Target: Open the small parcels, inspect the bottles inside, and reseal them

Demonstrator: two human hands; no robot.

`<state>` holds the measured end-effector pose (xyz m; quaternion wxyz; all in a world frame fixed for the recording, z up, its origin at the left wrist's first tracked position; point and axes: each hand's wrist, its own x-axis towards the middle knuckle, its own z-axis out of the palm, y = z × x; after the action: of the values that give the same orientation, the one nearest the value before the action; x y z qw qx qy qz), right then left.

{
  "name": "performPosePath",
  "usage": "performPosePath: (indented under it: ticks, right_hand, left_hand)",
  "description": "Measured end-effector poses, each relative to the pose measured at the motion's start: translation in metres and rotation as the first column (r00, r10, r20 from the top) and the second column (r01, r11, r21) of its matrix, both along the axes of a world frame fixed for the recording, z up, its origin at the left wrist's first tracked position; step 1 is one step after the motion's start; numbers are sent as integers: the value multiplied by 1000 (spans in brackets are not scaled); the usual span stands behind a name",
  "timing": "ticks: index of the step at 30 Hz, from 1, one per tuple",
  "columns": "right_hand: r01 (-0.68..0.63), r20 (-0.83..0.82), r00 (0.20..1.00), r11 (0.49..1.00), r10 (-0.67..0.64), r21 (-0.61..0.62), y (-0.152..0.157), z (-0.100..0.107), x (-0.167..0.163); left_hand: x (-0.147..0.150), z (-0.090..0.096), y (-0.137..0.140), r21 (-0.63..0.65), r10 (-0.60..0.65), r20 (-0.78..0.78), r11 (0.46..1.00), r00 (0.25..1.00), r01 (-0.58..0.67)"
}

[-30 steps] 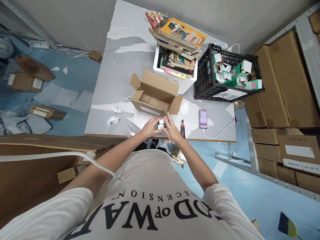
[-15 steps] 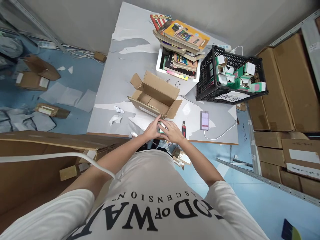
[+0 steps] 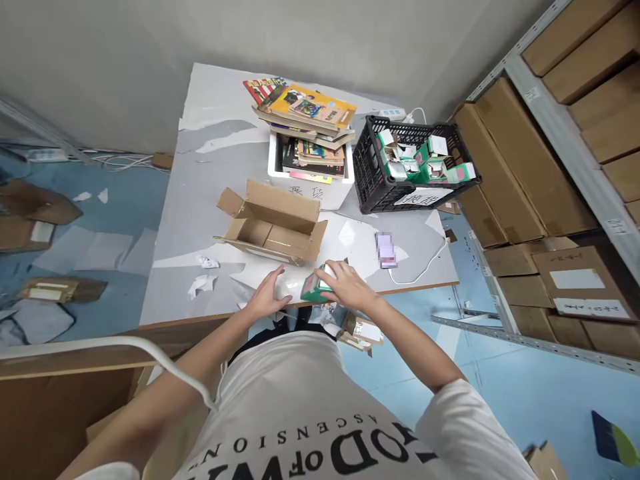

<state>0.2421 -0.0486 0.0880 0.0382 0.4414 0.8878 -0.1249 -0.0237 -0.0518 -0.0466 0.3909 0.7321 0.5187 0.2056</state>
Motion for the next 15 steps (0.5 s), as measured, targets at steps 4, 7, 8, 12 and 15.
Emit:
performPosePath:
  ticks: [4, 7, 8, 12, 15]
  right_hand:
    - [115, -174, 979, 993, -110, 22, 3, 73, 69]
    - [326, -290, 922, 919, -258, 221, 28, 133, 122]
    - [393, -339, 897, 865, -285, 312, 45, 149, 138]
    - [667, -521, 744, 512, -418, 541, 155, 173, 187]
    - [833, -632, 550, 299, -546, 466, 263, 151, 213]
  left_hand:
    - [-4, -5, 10, -47, 107, 11, 993, 994, -106]
    - [-2, -9, 17, -63, 145, 5, 988, 989, -144]
    - [-1, -11, 19, -66, 155, -1, 986, 988, -155]
    - [4, -13, 20, -75, 199, -27, 977, 980, -200]
    - [1, -13, 14, -63, 244, -52, 967, 968, -247]
